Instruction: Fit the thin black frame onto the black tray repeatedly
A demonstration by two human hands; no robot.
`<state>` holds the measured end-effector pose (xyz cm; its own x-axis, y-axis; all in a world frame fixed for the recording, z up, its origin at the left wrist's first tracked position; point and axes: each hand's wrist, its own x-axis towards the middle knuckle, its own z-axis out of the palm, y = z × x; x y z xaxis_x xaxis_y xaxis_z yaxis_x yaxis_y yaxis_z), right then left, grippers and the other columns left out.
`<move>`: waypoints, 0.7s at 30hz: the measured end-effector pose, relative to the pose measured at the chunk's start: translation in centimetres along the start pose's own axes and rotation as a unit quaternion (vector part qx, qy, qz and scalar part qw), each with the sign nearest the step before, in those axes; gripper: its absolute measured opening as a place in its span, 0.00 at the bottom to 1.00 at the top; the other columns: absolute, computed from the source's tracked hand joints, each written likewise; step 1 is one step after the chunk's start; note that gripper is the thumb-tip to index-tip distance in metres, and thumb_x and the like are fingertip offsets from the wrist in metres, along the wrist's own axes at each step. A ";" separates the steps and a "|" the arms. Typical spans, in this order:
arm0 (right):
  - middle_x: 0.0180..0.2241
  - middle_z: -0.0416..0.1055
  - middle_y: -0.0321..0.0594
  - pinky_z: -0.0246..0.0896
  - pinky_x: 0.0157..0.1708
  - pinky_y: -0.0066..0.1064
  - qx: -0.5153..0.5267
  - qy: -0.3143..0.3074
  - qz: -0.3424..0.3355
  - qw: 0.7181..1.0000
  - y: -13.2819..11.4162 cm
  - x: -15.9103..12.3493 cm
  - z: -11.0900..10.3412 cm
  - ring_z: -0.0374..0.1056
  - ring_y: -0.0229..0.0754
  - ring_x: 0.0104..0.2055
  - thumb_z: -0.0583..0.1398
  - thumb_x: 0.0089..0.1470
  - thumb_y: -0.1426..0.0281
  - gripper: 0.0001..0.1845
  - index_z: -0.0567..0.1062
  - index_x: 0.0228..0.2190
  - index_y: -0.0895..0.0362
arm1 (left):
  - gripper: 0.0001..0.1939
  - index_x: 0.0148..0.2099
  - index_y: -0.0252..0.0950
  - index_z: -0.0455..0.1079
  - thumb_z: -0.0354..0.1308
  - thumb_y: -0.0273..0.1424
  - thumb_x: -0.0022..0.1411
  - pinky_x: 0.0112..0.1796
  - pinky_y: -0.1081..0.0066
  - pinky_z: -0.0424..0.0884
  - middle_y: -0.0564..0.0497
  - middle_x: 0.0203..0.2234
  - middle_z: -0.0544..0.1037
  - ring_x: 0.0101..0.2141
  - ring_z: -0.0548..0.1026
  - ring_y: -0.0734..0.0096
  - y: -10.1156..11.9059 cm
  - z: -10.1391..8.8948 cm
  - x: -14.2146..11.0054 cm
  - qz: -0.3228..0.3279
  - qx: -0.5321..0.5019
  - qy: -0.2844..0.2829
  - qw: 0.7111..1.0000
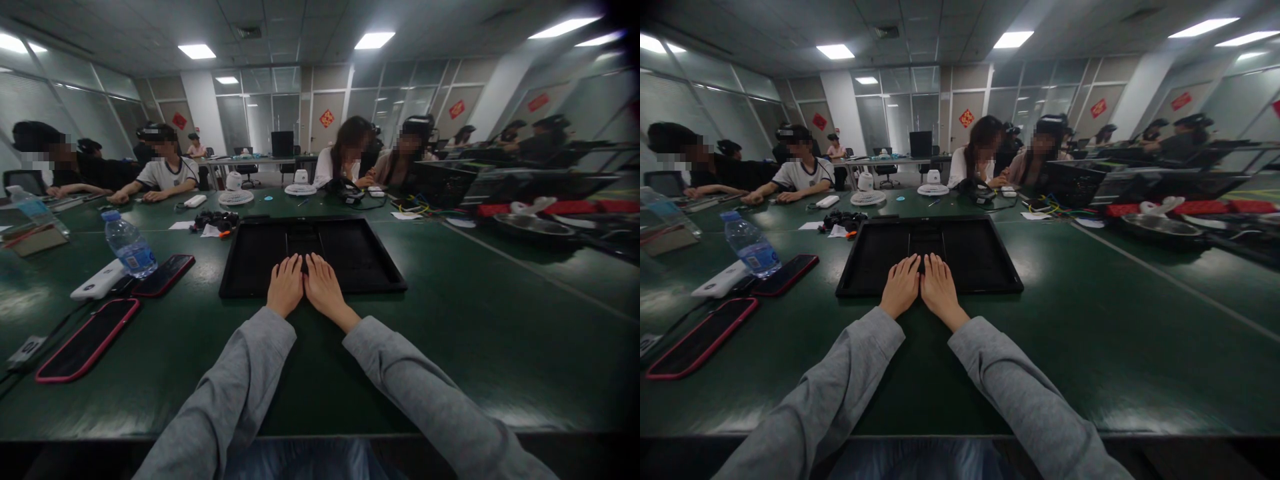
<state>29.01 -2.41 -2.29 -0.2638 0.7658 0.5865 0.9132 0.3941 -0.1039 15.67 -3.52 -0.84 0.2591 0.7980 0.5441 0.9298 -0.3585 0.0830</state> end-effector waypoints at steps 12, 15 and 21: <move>0.60 0.61 0.57 0.53 0.59 0.50 -0.040 -0.006 -0.018 0.999 0.1 -0.2 -0.3 0.53 0.57 0.64 0.45 0.65 0.70 0.30 0.60 0.66 0.61 | 0.30 0.70 0.49 0.56 0.43 0.26 0.69 0.63 0.54 0.55 0.49 0.68 0.59 0.65 0.58 0.61 0.2 -0.8 0.1 0.061 -0.001 -0.001 0.998; 0.61 0.58 0.58 0.51 0.60 0.51 -0.036 -0.004 -0.027 0.999 0.1 -0.2 -0.4 0.50 0.58 0.64 0.45 0.64 0.72 0.30 0.60 0.66 0.61 | 0.29 0.69 0.48 0.59 0.44 0.26 0.68 0.63 0.51 0.55 0.48 0.67 0.61 0.65 0.58 0.60 0.4 -0.7 0.1 0.045 -0.005 0.000 0.999; 0.62 0.56 0.57 0.49 0.61 0.50 -0.035 -0.007 -0.033 0.999 0.1 -0.2 -0.7 0.49 0.56 0.65 0.44 0.65 0.71 0.29 0.60 0.65 0.61 | 0.29 0.68 0.47 0.60 0.43 0.25 0.67 0.62 0.49 0.55 0.47 0.66 0.62 0.66 0.57 0.60 0.6 -0.7 0.2 0.020 -0.009 0.003 1.000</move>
<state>29.34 -2.87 -1.85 -0.3280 0.7471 0.5781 0.9132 0.4074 -0.0085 16.13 -3.95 -0.05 0.2953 0.7797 0.5521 0.9137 -0.3993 0.0752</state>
